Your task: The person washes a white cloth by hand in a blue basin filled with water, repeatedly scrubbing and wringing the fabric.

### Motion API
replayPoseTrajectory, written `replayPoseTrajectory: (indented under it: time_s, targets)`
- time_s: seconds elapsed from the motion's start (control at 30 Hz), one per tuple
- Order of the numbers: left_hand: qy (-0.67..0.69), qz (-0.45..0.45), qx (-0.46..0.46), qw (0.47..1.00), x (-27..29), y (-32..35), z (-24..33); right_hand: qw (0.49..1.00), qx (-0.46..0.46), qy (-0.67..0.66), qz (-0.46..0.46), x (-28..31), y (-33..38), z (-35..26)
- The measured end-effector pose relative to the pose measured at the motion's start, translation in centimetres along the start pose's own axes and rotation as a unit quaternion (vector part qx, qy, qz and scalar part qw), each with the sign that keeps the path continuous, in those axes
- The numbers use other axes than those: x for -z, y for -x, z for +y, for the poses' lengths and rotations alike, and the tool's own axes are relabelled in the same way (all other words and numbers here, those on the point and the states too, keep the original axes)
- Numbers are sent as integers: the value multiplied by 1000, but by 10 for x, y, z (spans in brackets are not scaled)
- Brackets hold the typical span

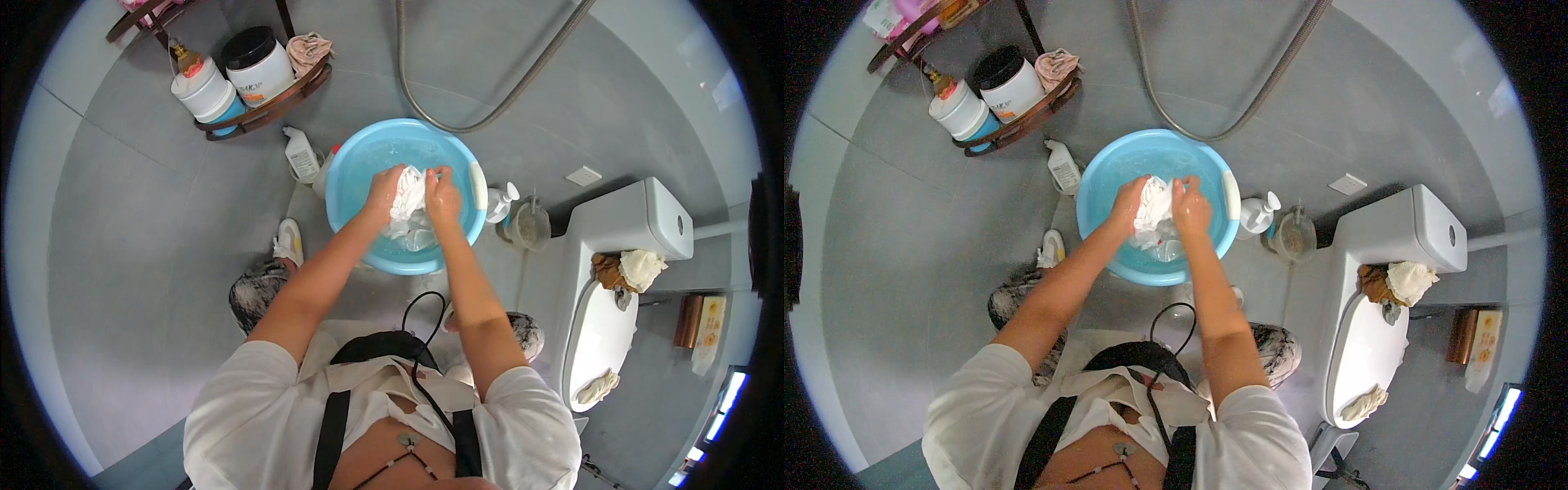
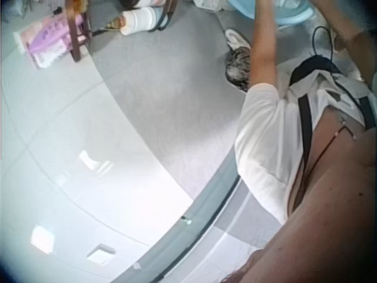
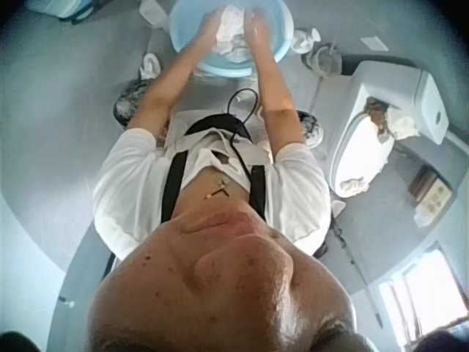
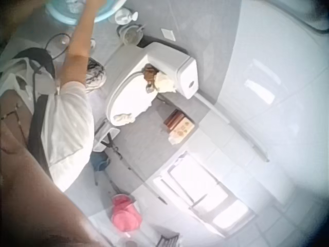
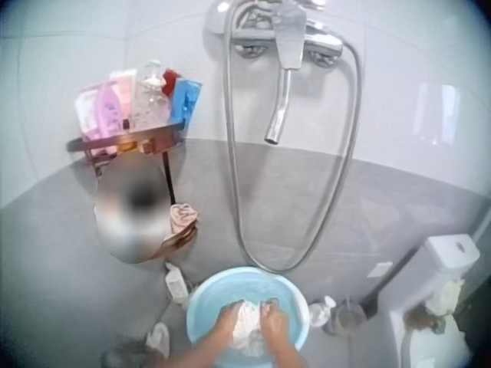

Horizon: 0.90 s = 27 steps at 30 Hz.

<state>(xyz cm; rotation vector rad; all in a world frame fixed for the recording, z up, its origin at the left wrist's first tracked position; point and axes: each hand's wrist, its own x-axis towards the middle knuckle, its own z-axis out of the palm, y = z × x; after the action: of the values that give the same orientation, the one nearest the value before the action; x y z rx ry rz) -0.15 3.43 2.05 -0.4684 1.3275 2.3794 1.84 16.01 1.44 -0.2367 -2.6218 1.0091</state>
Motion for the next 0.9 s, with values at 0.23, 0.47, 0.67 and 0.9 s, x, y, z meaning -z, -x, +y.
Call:
replayPoseTrajectory:
  time_s: [0.23,0.47,0.67,0.9]
  targets:
    - [-542,-8,-204,815,38,-7,18,981,135,123,-69,21,-8,36]
    - [-758,-10,-157,633,44,1,-19,906,73,342,-241,-13,18,39]
    - [-815,9,-145,561,44,-1,-31,907,28,331,-260,-31,21,43]
    - [-626,59,-126,767,72,-34,-46,871,-75,239,-422,-30,-8,48]
